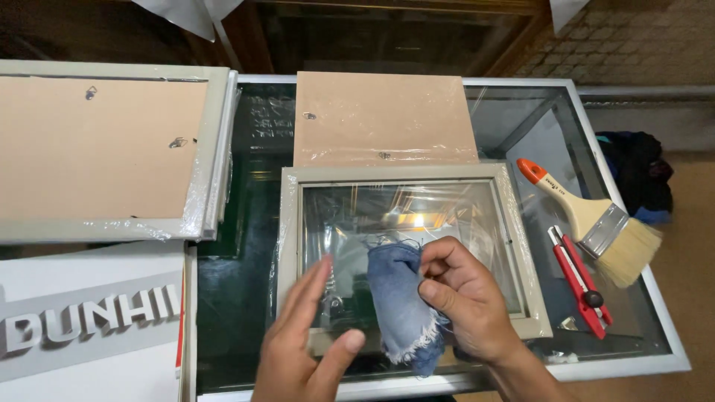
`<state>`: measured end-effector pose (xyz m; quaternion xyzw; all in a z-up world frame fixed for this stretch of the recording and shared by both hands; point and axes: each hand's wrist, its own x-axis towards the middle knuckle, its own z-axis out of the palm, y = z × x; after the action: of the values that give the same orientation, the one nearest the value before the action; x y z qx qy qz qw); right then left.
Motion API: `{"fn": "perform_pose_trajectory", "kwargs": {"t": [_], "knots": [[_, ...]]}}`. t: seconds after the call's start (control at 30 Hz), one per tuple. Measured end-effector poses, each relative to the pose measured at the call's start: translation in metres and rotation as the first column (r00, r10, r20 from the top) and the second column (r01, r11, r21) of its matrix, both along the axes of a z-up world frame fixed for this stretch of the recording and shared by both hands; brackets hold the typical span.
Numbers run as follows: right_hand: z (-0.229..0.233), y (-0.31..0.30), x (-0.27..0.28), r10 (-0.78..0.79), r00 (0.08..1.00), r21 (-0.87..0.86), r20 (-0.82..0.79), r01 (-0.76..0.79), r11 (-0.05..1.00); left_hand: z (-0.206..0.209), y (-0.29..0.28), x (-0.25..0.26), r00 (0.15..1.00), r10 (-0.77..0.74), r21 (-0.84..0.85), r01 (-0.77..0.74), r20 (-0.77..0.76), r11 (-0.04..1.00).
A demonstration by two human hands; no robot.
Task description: Cleaning a picture frame using a brush and a cloth on a workshop counter.
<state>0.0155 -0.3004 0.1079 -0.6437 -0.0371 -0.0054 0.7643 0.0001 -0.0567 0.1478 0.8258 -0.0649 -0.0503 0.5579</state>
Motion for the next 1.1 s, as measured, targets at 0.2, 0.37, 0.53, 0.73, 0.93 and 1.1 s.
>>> {"fn": "perform_pose_trajectory", "kwargs": {"t": [0.2, 0.37, 0.53, 0.73, 0.93, 1.1], "knots": [[0.023, 0.011, 0.001, 0.044, 0.999, -0.077, 0.018, -0.043, 0.996, 0.001, -0.036, 0.018, 0.898, -0.155, -0.611, -0.147, -0.412, 0.778], [0.031, -0.008, 0.001, 0.096, 0.995, -0.220, -0.006, -0.095, 0.971, -0.019, -0.038, 0.024, 0.987, -0.017, -0.577, -0.079, -0.160, 0.813], [0.035, -0.012, 0.005, 0.278, 0.960, -0.123, -0.025, -0.279, 0.952, -0.030, -0.045, 0.027, 0.996, -0.017, -0.663, -0.047, -0.090, 0.747], [0.018, -0.008, 0.013, 0.383, 0.841, 0.502, -0.383, -0.159, 0.850, -0.011, -0.033, 0.039, 0.992, -0.119, -0.511, 0.084, -0.037, 0.855], [0.011, -0.003, 0.012, 0.382, 0.856, 0.408, -0.347, -0.229, 0.884, -0.023, -0.035, 0.040, 0.988, -0.135, -0.573, 0.065, -0.081, 0.817], [0.022, 0.008, 0.016, 0.183, 0.963, 0.194, -0.196, -0.145, 0.970, -0.028, -0.033, 0.043, 0.974, -0.200, -0.603, 0.097, -0.107, 0.792]]}}
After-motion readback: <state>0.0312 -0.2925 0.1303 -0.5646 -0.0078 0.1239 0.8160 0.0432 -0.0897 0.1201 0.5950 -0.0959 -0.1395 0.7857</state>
